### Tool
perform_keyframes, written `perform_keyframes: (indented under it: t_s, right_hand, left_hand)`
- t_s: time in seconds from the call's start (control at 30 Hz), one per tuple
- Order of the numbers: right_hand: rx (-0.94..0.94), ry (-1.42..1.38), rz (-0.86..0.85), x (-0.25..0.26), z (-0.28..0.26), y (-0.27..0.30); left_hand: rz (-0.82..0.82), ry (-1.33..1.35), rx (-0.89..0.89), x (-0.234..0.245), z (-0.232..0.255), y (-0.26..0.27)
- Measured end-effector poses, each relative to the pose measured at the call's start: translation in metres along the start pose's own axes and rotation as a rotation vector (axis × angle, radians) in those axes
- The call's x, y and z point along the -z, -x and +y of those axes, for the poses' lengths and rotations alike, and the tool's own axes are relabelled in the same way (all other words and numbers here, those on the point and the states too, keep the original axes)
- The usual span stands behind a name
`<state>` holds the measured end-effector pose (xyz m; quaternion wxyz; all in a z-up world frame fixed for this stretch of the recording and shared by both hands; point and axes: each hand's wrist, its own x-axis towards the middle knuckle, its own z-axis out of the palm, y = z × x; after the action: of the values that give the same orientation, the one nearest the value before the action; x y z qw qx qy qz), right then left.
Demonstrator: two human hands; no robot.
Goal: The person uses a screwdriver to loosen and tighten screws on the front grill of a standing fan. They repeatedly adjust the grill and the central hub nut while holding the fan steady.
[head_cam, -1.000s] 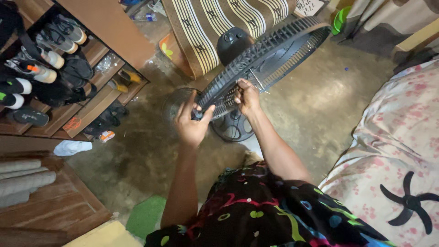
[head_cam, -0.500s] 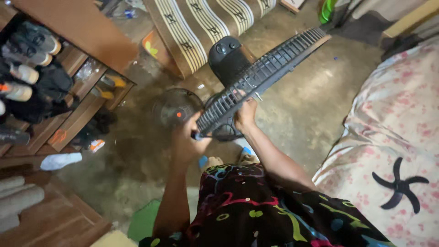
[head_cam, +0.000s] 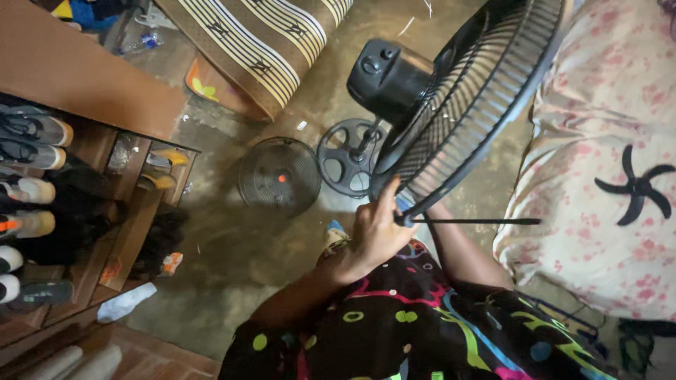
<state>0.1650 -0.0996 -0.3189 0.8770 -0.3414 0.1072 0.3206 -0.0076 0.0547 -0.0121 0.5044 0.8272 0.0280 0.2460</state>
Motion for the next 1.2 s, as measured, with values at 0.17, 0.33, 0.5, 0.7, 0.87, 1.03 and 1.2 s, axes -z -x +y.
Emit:
perform_keyframes:
  t_s: [0.17, 0.33, 0.5, 0.7, 0.87, 1.03, 1.2]
  right_hand:
    - [0.018, 0.035, 0.035, 0.002, -0.004, 0.022]
    - [0.027, 0.060, 0.054, 0.000, -0.015, 0.032]
    - [0.030, 0.058, 0.050, -0.007, -0.017, 0.031]
    - [0.045, 0.043, -0.002, -0.028, -0.024, 0.001]
    - [0.016, 0.053, -0.039, -0.062, -0.022, -0.009]
    - [-0.021, 0.081, -0.041, -0.103, -0.021, -0.002]
    - [-0.036, 0.115, -0.024, -0.113, -0.018, 0.009]
  left_hand:
    - [-0.074, 0.086, -0.021, 0.003, 0.002, -0.005]
    - [-0.118, 0.089, -0.021, -0.001, 0.005, -0.006]
    - [-0.138, 0.116, -0.016, -0.010, 0.008, -0.004]
    - [-0.101, 0.125, -0.064, -0.019, 0.006, -0.005]
    - [-0.039, -0.005, 0.006, -0.017, -0.009, -0.009]
    - [-0.012, -0.021, -0.038, -0.023, -0.020, -0.003]
    - [0.012, -0.033, -0.095, -0.026, -0.015, 0.000]
